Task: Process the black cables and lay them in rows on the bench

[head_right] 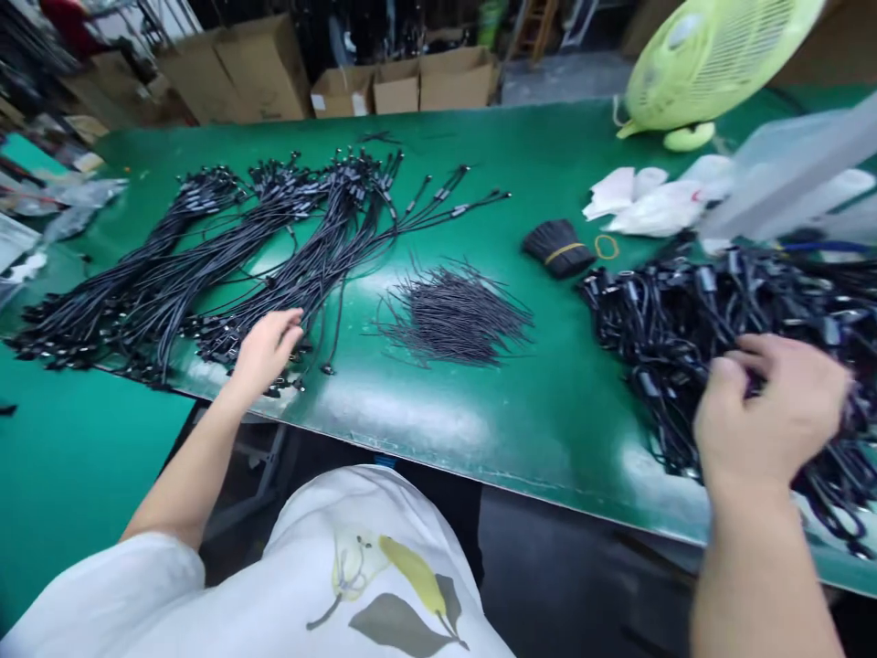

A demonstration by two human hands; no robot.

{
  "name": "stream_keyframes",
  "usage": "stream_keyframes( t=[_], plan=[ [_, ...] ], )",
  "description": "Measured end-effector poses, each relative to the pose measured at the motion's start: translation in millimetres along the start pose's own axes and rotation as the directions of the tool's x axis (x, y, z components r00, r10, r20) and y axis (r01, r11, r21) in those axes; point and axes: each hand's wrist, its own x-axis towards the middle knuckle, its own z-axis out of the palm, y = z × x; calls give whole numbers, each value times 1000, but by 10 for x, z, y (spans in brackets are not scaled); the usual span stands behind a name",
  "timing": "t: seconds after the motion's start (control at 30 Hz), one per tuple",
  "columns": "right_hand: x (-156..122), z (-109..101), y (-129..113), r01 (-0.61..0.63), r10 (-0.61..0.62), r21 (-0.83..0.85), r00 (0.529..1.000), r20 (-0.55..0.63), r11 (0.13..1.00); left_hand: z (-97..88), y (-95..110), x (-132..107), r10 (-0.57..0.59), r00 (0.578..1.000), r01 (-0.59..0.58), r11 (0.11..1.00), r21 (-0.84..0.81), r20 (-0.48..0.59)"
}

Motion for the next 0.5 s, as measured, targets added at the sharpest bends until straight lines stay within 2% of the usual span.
stream_keyframes(
  t=[0.03, 0.07, 0.1, 0.13, 0.2, 0.27, 0.4, 0.5],
  plan=[
    [92, 50, -175, -116, 112, -31, 987, -115, 993, -43, -140, 136, -41, 999, 42, 994, 97, -18],
    [197, 119, -341, -195, 187, -42, 971, -150, 980, -56, -250, 271, -82, 997, 82, 979, 186, -9],
    [307, 207, -491, -233, 228, -33, 967, -118, 972, -41, -326, 401, -124, 992, 117, 958, 262, 10],
    [414, 310, -623, -216, 216, -4, 976, -26, 976, -3, -368, 520, -155, 987, 137, 936, 324, 31],
    [599, 536, -837, -127, 118, 64, 984, 130, 990, 119, -366, 717, -169, 984, 136, 909, 395, 52],
    [738, 756, -1016, -34, 11, 99, 974, 227, 994, 255, -296, 857, -154, 986, 120, 911, 395, 56],
    [973, 1079, -1362, 73, -133, 154, 897, 422, 985, 418, -162, 979, -148, 983, 104, 936, 337, 107],
    [1224, 1259, -1624, 98, -189, 206, 854, 485, 974, 426, -132, 936, -85, 988, 50, 966, 255, 127]
  ],
)
